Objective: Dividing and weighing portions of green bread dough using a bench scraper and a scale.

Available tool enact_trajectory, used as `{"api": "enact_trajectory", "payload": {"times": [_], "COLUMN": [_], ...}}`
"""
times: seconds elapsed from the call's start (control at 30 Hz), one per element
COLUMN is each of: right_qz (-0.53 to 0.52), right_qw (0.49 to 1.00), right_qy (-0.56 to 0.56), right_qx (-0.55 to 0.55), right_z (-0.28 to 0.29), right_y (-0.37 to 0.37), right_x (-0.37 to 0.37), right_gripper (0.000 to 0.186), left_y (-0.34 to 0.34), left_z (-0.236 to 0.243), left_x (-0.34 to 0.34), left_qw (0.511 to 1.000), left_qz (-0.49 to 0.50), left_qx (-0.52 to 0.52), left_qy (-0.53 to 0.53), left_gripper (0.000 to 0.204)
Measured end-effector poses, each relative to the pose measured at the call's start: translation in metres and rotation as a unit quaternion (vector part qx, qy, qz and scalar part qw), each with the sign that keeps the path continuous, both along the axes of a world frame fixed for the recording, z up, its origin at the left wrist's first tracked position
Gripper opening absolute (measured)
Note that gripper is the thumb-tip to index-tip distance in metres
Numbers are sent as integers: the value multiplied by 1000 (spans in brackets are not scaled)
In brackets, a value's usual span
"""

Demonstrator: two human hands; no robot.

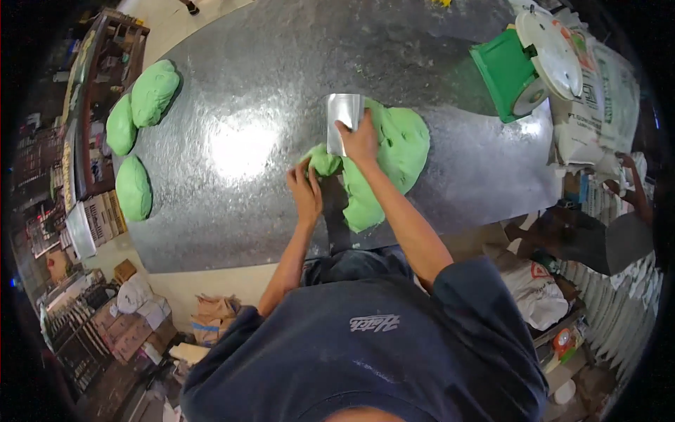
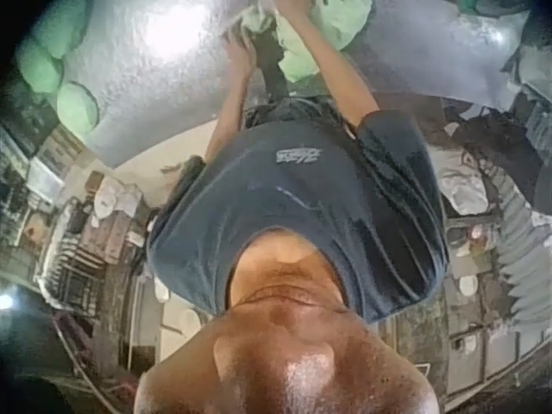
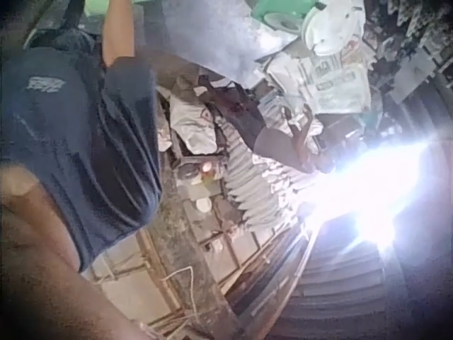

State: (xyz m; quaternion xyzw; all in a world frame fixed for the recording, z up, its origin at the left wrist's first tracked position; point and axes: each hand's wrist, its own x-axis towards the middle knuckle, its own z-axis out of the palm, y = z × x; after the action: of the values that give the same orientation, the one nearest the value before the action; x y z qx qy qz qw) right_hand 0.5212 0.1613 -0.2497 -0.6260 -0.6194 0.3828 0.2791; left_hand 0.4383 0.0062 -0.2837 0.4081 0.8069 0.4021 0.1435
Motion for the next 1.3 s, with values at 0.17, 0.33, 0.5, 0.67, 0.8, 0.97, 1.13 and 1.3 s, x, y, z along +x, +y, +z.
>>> {"api": "enact_trajectory", "payload": {"times": [0.17,0.33,0.5,0.67,0.8,0.97,1.13,1.3], "right_qz": [145,152,145,15,-6,49,222,361], "right_qw": [982,977,987,998,996,995,944,888], "right_qy": [-98,-147,55,61,67,-56,-239,-284], "right_qx": [-66,39,-37,21,51,72,-41,-17], "right_z": [43,15,-16,21,46,65,90,58], "right_y": [-36,-73,-81,-111,-117,-121,-138,-159], "right_x": [28,-18,-10,76,131,156,129,118], "right_gripper": [55,54,70,67,65,68,53,41], "left_y": [-45,-7,-16,-107,-109,-97,-104,-103], "left_z": [28,30,23,37,-44,-11,23,-10], "left_x": [15,3,-21,-72,-135,-26,6,95], "left_qw": [997,979,951,987,970,987,994,994], "left_qz": [27,93,193,94,209,95,25,20], "left_qx": [-57,-116,-7,129,121,119,83,-52], "left_qy": [34,-138,-243,-5,-11,44,-66,-93], "left_gripper": [32,60,64,47,29,21,34,50]}}
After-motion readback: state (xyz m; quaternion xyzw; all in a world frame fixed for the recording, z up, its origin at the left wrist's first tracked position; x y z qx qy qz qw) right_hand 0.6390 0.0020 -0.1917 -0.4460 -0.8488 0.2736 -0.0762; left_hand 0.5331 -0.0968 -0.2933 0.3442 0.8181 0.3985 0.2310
